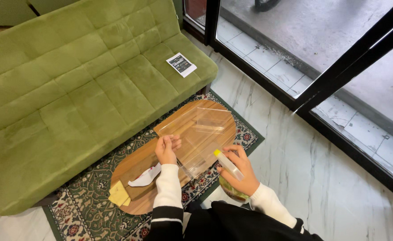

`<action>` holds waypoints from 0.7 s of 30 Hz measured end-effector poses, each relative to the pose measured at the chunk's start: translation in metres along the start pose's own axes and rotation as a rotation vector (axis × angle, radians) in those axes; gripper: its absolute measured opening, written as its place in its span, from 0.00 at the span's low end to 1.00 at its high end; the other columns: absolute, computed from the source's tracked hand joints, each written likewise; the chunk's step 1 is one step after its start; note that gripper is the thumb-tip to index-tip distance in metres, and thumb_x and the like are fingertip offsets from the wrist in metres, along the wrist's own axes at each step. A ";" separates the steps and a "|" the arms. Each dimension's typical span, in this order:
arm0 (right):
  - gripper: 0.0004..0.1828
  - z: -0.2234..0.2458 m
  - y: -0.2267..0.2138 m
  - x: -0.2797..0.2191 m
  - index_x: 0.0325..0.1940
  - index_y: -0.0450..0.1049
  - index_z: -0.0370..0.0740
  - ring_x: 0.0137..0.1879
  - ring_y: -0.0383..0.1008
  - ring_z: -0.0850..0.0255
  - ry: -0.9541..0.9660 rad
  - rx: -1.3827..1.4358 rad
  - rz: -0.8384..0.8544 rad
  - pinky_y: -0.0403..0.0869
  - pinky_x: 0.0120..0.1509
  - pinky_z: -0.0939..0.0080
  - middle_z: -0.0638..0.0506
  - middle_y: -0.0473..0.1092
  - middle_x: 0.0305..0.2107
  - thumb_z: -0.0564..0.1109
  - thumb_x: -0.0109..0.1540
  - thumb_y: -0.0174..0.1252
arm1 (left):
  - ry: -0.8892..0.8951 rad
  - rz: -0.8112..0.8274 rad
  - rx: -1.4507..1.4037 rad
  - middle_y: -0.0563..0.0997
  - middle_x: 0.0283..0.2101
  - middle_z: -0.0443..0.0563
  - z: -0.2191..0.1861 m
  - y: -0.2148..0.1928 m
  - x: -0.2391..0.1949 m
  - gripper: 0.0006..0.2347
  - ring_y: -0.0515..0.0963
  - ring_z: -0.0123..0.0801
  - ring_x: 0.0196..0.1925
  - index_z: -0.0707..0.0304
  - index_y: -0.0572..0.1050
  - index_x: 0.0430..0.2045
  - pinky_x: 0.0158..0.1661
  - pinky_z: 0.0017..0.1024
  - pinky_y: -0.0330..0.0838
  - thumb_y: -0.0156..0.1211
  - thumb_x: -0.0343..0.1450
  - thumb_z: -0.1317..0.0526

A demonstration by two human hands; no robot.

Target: The person cleans several acrylic sheets by spraying them with a liquid and wiping them with a paper towel.

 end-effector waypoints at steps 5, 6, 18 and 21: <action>0.07 -0.002 0.009 -0.009 0.38 0.77 0.38 0.40 0.75 0.52 0.344 0.037 0.015 0.73 0.44 0.58 0.47 0.75 0.31 0.41 0.56 0.63 | -0.052 -0.020 -0.045 0.85 0.41 0.59 0.003 0.005 0.002 0.11 0.85 0.36 0.35 0.67 0.72 0.40 0.37 0.31 0.81 0.48 0.79 0.56; 0.06 -0.003 0.011 -0.009 0.36 0.77 0.38 0.40 0.74 0.51 0.299 0.013 0.006 0.73 0.44 0.57 0.47 0.75 0.30 0.40 0.56 0.63 | -0.049 -0.014 -0.047 0.84 0.42 0.59 0.002 0.006 0.003 0.11 0.85 0.35 0.35 0.67 0.72 0.40 0.37 0.31 0.81 0.48 0.79 0.56; 0.03 -0.007 0.021 -0.015 0.31 0.74 0.38 0.37 0.68 0.52 0.279 -0.002 0.002 0.69 0.39 0.56 0.49 0.71 0.26 0.38 0.54 0.60 | -0.143 0.018 -0.108 0.84 0.41 0.61 -0.004 0.008 -0.006 0.11 0.85 0.39 0.35 0.67 0.71 0.39 0.37 0.33 0.80 0.48 0.79 0.56; 0.06 -0.007 0.024 -0.018 0.31 0.73 0.37 0.35 0.67 0.50 0.317 -0.056 0.015 0.68 0.38 0.54 0.47 0.70 0.25 0.40 0.54 0.63 | -0.142 0.020 -0.104 0.84 0.41 0.62 -0.006 0.004 -0.008 0.11 0.84 0.39 0.34 0.67 0.71 0.39 0.36 0.33 0.80 0.48 0.79 0.56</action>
Point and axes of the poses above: each hand's wrist, its own x-axis towards the middle knuckle, its own y-axis out of the palm, z = x × y, the point moved 2 cm from there along x, towards the middle knuckle
